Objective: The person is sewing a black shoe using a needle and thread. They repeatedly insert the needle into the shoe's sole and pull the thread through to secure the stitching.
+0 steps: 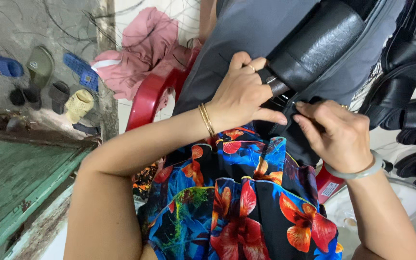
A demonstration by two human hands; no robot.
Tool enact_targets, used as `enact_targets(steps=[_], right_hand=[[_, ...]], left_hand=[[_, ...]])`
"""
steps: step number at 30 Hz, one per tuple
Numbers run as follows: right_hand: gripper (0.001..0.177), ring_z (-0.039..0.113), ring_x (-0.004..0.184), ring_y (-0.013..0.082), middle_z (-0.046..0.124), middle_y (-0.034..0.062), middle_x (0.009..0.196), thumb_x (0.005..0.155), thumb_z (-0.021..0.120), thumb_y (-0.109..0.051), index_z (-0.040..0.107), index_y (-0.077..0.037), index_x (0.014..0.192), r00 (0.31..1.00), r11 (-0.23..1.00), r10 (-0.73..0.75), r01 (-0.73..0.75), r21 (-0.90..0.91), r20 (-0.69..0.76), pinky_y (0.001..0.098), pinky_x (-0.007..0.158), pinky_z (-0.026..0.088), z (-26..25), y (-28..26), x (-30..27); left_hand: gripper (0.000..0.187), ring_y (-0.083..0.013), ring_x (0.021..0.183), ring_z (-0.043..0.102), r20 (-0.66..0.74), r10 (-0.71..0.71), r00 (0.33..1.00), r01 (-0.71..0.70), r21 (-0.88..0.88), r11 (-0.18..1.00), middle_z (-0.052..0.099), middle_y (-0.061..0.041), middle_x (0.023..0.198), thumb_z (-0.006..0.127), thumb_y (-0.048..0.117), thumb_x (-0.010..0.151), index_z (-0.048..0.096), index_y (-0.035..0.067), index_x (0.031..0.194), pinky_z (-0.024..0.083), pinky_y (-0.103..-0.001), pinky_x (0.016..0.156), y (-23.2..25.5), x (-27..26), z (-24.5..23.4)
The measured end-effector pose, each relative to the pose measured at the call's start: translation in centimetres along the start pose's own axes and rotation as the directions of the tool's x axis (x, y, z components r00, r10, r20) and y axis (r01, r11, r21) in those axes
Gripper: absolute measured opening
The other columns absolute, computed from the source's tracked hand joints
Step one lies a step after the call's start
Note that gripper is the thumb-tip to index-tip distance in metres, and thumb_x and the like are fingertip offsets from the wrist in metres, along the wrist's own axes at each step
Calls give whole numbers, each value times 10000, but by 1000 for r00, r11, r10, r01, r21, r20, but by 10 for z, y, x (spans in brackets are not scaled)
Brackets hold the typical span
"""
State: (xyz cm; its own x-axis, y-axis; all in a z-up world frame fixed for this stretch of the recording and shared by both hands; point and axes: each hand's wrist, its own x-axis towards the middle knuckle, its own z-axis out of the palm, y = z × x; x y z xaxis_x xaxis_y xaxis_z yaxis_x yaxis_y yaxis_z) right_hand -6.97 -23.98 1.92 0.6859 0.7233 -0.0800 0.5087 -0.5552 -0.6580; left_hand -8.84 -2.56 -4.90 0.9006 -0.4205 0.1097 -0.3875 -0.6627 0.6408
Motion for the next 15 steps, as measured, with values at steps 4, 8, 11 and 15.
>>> enact_targets(steps=[4,8,11,15], right_hand=[[170,630,764,212,654,96,915,913,615,-183,608,-31,989,999,996,32,-30,-87,21,311,650,471,-3,0,-14],[197,628,723,197,636,19,880,955,604,-305,567,-113,985,989,937,139,-115,-331,48,330,520,431,-5,-4,-21],[173,599,689,284,576,48,846,950,577,-267,526,-101,957,955,891,286,-235,-389,77,394,486,425,-7,-20,-14],[219,638,741,259,648,71,938,937,576,-218,545,-88,1111,964,940,263,-251,-230,27,375,572,471,1,-15,-20]], left_hand=[[609,-279,814,532,-54,45,998,-44,19,999,526,-69,713,740,602,698,528,49,837,373,-421,760,10,-13,-8],[75,-243,859,534,-230,309,923,-264,210,942,551,-110,1055,562,13,903,626,49,891,449,-350,658,30,-8,-49],[253,-318,955,575,-68,94,993,-113,-380,918,582,-69,1096,724,172,812,616,0,964,475,-435,823,37,-11,-53],[116,-168,970,656,238,-8,971,223,-898,380,621,-91,1130,651,98,851,658,42,951,539,-273,921,42,-12,-66]])
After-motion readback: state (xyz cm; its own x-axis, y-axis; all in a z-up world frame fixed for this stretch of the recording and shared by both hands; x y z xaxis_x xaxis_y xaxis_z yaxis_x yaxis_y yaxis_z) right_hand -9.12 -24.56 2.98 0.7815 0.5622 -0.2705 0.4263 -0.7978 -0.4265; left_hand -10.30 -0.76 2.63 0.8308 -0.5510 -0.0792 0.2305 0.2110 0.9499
